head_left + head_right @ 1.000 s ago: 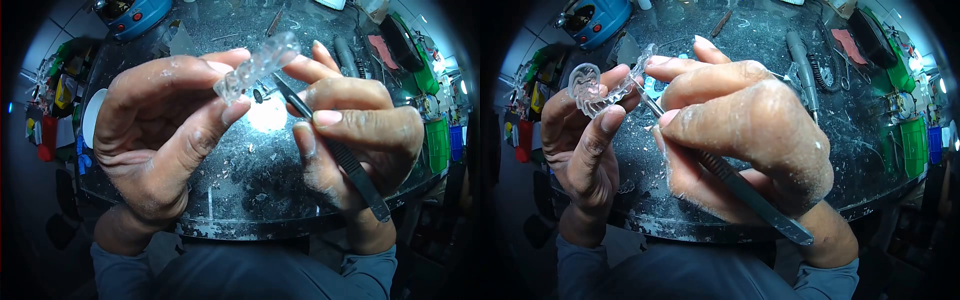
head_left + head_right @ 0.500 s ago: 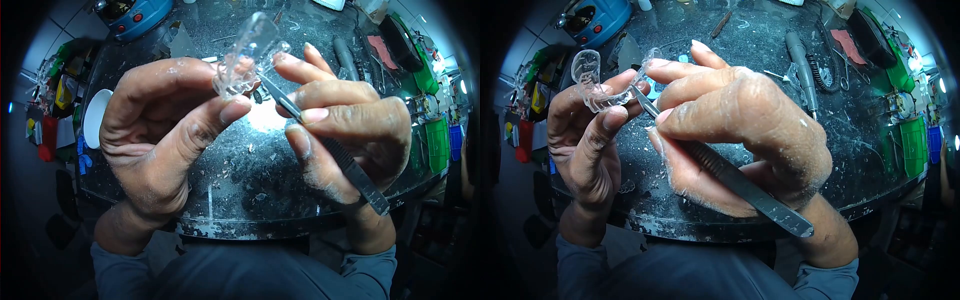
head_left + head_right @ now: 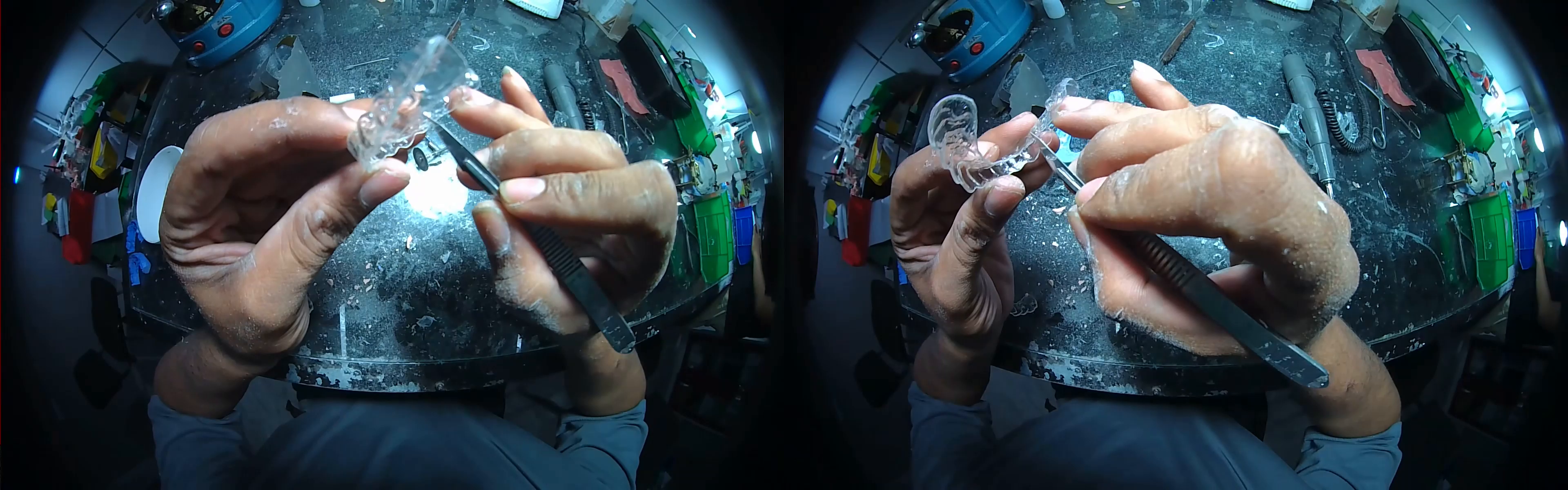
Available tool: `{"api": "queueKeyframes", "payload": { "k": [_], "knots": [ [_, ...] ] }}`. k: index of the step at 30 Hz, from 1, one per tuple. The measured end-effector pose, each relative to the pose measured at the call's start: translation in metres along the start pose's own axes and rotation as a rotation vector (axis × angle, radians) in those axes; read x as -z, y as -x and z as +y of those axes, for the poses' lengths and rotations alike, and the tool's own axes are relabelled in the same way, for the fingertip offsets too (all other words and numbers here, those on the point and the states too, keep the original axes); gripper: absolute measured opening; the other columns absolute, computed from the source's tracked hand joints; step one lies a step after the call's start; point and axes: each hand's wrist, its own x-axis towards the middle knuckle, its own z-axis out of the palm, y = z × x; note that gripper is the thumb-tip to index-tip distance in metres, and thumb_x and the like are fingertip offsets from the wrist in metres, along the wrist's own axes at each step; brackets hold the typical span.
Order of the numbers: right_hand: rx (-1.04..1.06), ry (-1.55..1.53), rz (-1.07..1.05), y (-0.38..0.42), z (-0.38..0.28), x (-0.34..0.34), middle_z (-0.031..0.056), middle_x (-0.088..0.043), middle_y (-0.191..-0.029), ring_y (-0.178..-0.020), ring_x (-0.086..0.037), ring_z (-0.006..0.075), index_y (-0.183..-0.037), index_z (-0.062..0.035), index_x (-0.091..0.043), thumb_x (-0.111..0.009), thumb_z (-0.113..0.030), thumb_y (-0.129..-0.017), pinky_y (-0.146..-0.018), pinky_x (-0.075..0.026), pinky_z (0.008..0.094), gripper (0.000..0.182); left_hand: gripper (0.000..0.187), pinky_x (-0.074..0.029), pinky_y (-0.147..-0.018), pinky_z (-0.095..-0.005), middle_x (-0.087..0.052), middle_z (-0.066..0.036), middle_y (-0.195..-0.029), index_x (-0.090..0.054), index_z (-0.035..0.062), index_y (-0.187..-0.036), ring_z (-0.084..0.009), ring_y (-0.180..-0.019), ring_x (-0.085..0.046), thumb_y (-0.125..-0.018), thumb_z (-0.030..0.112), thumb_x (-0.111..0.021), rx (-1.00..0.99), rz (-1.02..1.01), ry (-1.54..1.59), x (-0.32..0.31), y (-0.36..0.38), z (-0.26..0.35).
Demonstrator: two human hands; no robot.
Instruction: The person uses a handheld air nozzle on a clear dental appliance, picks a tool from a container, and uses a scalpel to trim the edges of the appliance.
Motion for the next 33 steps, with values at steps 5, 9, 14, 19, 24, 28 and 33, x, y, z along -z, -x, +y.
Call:
{"api": "queueKeyframes", "payload": {
  "k": [5,9,14,19,24,28,33],
  "knots": [
    [-0.053,-0.060,0.059,0.005,0.002,-0.001,0.0210,-0.064,-0.097,-0.109,-0.061,0.0403,-0.098,-0.0027,-0.051,-0.068,0.006,-0.077,-0.108,-0.033,0.0564,0.028,0.028,-0.055,-0.089,-0.0445,-0.060,-0.029,-0.113,-0.054,-0.0012,-0.112,-0.0362,-0.103,-0.064,-0.085,-0.006,-0.060,-0.007,0.001,0.001,0.000,0.000,-0.001],
    [-0.104,-0.110,-0.010,0.004,0.000,0.005,0.0191,-0.064,-0.098,-0.111,-0.060,0.0391,-0.096,-0.0030,-0.054,-0.069,0.006,-0.077,-0.110,-0.029,0.0557,0.026,0.028,-0.056,-0.089,-0.0434,-0.061,-0.029,-0.113,-0.054,-0.0010,-0.112,-0.0366,-0.104,-0.064,-0.085,-0.006,-0.061,0.011,0.006,0.009,0.001,0.001,-0.002],
    [-0.152,-0.132,0.071,0.005,0.000,0.001,0.0180,-0.065,-0.099,-0.112,-0.060,0.0379,-0.096,-0.0037,-0.055,-0.070,0.006,-0.075,-0.112,-0.027,0.0549,0.027,0.027,-0.056,-0.089,-0.0419,-0.061,-0.028,-0.113,-0.054,-0.0012,-0.111,-0.0364,-0.103,-0.064,-0.085,-0.005,-0.061,0.040,0.017,0.027,-0.001,0.002,-0.002],
    [-0.134,-0.140,0.051,0.008,0.000,-0.002,0.0178,-0.064,-0.099,-0.111,-0.060,0.0378,-0.096,-0.0039,-0.055,-0.070,0.006,-0.076,-0.111,-0.028,0.0549,0.026,0.026,-0.056,-0.089,-0.0414,-0.062,-0.026,-0.112,-0.054,-0.0013,-0.111,-0.0361,-0.103,-0.064,-0.085,-0.006,-0.060,0.023,0.014,0.032,-0.003,0.000,-0.006],
    [-0.108,-0.087,0.084,0.006,-0.001,-0.005,0.0179,-0.063,-0.100,-0.108,-0.062,0.0363,-0.101,-0.0034,-0.051,-0.067,0.003,-0.081,-0.109,-0.032,0.0549,0.027,0.024,-0.058,-0.086,-0.0395,-0.064,-0.024,-0.107,-0.052,-0.0034,-0.110,-0.0339,-0.102,-0.065,-0.088,0.001,-0.060,0.135,0.030,0.147,-0.007,-0.001,0.002],
    [-0.012,-0.002,0.083,0.006,0.003,-0.005,0.0188,-0.062,-0.099,-0.108,-0.061,0.0379,-0.104,-0.0032,-0.047,-0.067,0.001,-0.084,-0.105,-0.038,0.0540,0.029,0.023,-0.060,-0.082,-0.0332,-0.062,-0.024,-0.111,-0.051,-0.0033,-0.112,-0.0311,-0.102,-0.066,-0.094,0.011,-0.055,0.431,0.066,0.428,-0.005,-0.001,0.006],
    [-0.127,-0.015,0.130,0.011,-0.003,-0.009,0.0192,-0.062,-0.099,-0.109,-0.061,0.0384,-0.104,-0.0026,-0.048,-0.067,0.003,-0.082,-0.104,-0.039,0.0537,0.029,0.026,-0.060,-0.083,-0.0337,-0.061,-0.025,-0.114,-0.047,-0.0032,-0.116,-0.0310,-0.103,-0.065,-0.097,0.013,-0.052,0.557,0.108,0.560,-0.006,-0.001,0.008]
  ]
}}
